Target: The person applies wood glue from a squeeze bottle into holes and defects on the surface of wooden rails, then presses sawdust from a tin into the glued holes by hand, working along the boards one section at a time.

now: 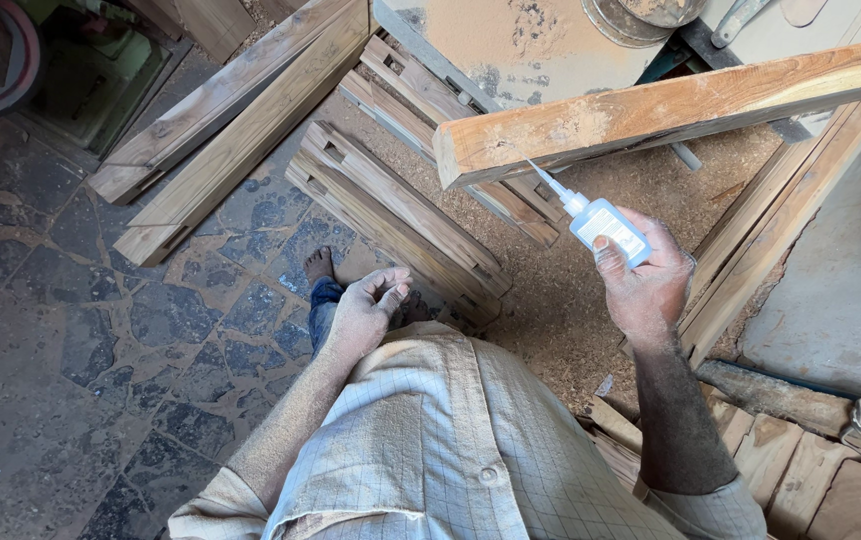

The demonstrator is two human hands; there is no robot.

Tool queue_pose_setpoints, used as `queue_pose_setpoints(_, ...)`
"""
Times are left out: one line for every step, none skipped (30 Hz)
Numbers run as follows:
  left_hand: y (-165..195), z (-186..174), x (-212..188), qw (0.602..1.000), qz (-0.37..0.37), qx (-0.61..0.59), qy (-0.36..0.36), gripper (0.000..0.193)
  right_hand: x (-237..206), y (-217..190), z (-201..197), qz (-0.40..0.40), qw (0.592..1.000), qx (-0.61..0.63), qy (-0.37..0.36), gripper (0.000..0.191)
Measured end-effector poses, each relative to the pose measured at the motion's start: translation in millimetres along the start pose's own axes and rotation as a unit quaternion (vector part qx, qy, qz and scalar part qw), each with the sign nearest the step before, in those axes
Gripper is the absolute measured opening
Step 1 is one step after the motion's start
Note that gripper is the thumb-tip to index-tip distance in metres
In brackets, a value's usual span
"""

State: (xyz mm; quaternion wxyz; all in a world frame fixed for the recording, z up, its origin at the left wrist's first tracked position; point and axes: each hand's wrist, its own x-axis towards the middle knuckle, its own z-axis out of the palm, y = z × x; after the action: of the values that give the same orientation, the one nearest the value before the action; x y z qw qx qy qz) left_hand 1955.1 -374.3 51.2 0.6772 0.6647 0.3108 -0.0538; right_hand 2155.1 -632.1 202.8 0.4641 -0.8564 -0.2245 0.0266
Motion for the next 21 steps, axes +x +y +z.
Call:
queue_pose_setpoints(-0.3, -0.2, 0.4, 1.000, 0.000, 0.002, 0.000, 0.036, 0.4, -0.2, 0.0, 0.005, 1.000, 0.001, 0.000, 0.040)
queue_pose_setpoints(-0.9, -0.3, 0.7, 1.000, -0.001, 0.003, -0.001, 0.036, 0.7, -0.4, -0.1, 0.009, 1.000, 0.002, 0.001, 0.040)
queue_pose_setpoints(-1.5, -0.6, 1.0, 1.000, -0.003, -0.001, -0.001, 0.036, 1.1, -0.5, -0.1, 0.014, 1.000, 0.004, 0.001, 0.040)
queue_pose_setpoints(-2.1, -0.7, 1.2, 1.000, -0.006, -0.005, -0.001, 0.036, 1.3, -0.5, -0.2, 0.011, 1.000, 0.004, 0.002, 0.041)
queue_pose_setpoints(-2.8, -0.9, 1.2, 1.000, -0.008, -0.009, -0.001, 0.036, 1.6, -0.5, -0.2, 0.007, 1.000, 0.004, 0.002, 0.041)
queue_pose_setpoints(-3.2, -1.1, 1.2, 1.000, -0.004, -0.003, -0.002, 0.036, 1.8, -0.4, -0.1, 0.004, 1.000, 0.004, 0.003, 0.041)
queue_pose_setpoints(-3.8, -1.2, 0.7, 1.000, 0.001, 0.002, -0.003, 0.037, 1.7, -0.3, 0.2, 0.002, 1.000, 0.003, 0.003, 0.040)
queue_pose_setpoints(-3.9, -1.4, 0.6, 1.000, 0.005, 0.007, -0.004, 0.037, 1.9, -0.2, 0.6, 0.001, 1.000, 0.002, 0.003, 0.040)
queue_pose_setpoints(-4.2, -1.3, -0.1, 1.000, 0.003, 0.006, -0.002, 0.037, 1.5, 0.0, 1.0, -0.001, 1.000, 0.000, 0.004, 0.040)
queue_pose_setpoints(-4.1, -1.4, -0.7, 1.000, 0.002, 0.006, -0.001, 0.036, 1.6, 0.1, 1.5, -0.004, 1.000, 0.000, 0.005, 0.040)
queue_pose_setpoints(-4.0, -1.3, -1.3, 1.000, 0.000, 0.006, 0.001, 0.036, 1.5, 0.5, 2.0, -0.005, 1.000, 0.000, 0.005, 0.039)
queue_pose_setpoints(-3.6, -1.3, -1.8, 1.000, 0.001, 0.006, 0.000, 0.036, 1.6, 0.8, 2.5, -0.007, 1.000, 0.000, 0.006, 0.039)
queue_pose_setpoints(-3.2, -1.3, -2.3, 1.000, 0.003, 0.006, -0.001, 0.036, 1.7, 1.2, 2.9, -0.007, 1.000, 0.003, 0.006, 0.038)
queue_pose_setpoints(-2.7, -1.3, -2.7, 1.000, 0.005, 0.006, -0.002, 0.036, 1.8, 1.6, 3.3, -0.007, 1.000, 0.006, 0.007, 0.038)
queue_pose_setpoints(-2.2, -1.2, -3.1, 1.000, 0.004, 0.005, -0.003, 0.036, 2.1, 2.0, 3.5, -0.006, 1.000, 0.009, 0.007, 0.037)
queue_pose_setpoints(-1.8, -1.2, -3.6, 1.000, 0.003, 0.004, -0.003, 0.036, 2.4, 2.5, 3.6, -0.009, 1.000, 0.005, 0.007, 0.037)
queue_pose_setpoints(-1.5, -1.1, -4.1, 1.000, 0.001, 0.003, -0.003, 0.036, 2.7, 3.0, 3.6, -0.011, 1.000, 0.001, 0.008, 0.037)
queue_pose_setpoints(-1.3, -1.0, -4.7, 1.000, -0.003, 0.004, -0.003, 0.036, 3.1, 3.5, 3.6, -0.013, 1.000, -0.003, 0.008, 0.037)
queue_pose_setpoints(-1.3, -0.9, -5.3, 1.000, -0.008, 0.005, -0.002, 0.036, 3.3, 3.9, 3.5, -0.014, 1.000, -0.009, 0.010, 0.037)
queue_pose_setpoints(-1.4, -0.7, -6.0, 1.000, -0.012, 0.006, -0.002, 0.036, 3.6, 4.3, 3.3, -0.015, 1.000, -0.015, 0.012, 0.036)
queue_pose_setpoints(-1.6, -0.5, -6.6, 1.000, -0.008, 0.002, -0.001, 0.036, 3.6, 4.7, 3.0, -0.016, 1.000, -0.021, 0.015, 0.036)
